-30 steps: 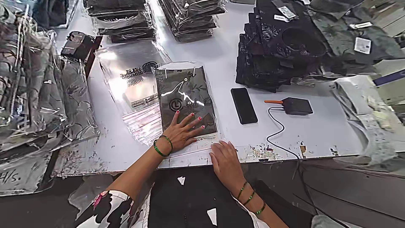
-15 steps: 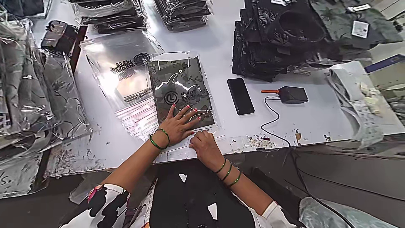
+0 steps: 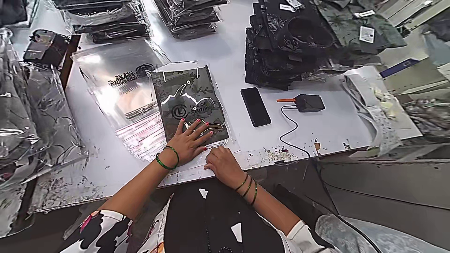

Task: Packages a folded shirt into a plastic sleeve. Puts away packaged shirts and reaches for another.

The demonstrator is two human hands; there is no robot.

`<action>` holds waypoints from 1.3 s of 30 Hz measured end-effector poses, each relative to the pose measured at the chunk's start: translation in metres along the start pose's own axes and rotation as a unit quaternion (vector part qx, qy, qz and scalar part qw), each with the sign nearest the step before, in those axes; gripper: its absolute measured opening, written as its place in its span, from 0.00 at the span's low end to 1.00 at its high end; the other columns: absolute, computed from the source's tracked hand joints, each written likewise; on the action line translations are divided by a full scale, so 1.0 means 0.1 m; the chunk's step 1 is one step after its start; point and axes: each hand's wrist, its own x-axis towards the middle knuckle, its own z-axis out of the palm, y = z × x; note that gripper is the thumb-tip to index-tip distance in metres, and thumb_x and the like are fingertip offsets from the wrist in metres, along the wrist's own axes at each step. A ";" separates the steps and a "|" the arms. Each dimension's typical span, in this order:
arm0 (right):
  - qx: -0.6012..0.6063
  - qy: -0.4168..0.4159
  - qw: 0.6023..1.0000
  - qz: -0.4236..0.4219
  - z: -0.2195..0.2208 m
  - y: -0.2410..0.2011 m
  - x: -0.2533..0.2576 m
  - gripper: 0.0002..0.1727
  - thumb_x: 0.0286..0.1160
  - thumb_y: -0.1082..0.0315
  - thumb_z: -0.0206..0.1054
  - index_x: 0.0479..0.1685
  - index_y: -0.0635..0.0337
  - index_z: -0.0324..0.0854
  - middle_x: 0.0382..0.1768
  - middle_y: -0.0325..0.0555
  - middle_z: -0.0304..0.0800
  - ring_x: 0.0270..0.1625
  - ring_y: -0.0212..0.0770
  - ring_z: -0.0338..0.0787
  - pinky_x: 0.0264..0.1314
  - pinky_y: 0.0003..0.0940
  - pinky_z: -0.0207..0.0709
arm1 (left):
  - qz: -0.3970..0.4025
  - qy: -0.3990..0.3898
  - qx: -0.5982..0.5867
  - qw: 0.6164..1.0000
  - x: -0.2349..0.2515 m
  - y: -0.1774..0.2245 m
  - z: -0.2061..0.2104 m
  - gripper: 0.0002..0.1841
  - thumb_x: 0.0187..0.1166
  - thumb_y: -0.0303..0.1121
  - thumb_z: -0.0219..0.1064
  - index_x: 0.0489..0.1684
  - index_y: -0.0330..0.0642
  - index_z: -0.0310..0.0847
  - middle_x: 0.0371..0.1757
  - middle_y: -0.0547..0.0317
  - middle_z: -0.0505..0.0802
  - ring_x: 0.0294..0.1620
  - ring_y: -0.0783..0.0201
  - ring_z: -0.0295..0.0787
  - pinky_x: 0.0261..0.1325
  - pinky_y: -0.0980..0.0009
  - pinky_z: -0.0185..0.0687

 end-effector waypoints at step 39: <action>0.182 0.126 0.973 0.064 -0.31 1.07 0.10 0.23 0.87 0.56 0.53 0.38 0.66 0.86 0.30 0.49 0.90 0.36 0.45 0.90 0.43 0.49 0.77 | -0.028 0.304 0.032 0.952 -1.31 -0.16 0.42 0.30 0.88 0.58 0.48 0.61 0.46 0.89 0.56 0.62 0.98 0.61 0.68 0.93 0.71 0.68 0.80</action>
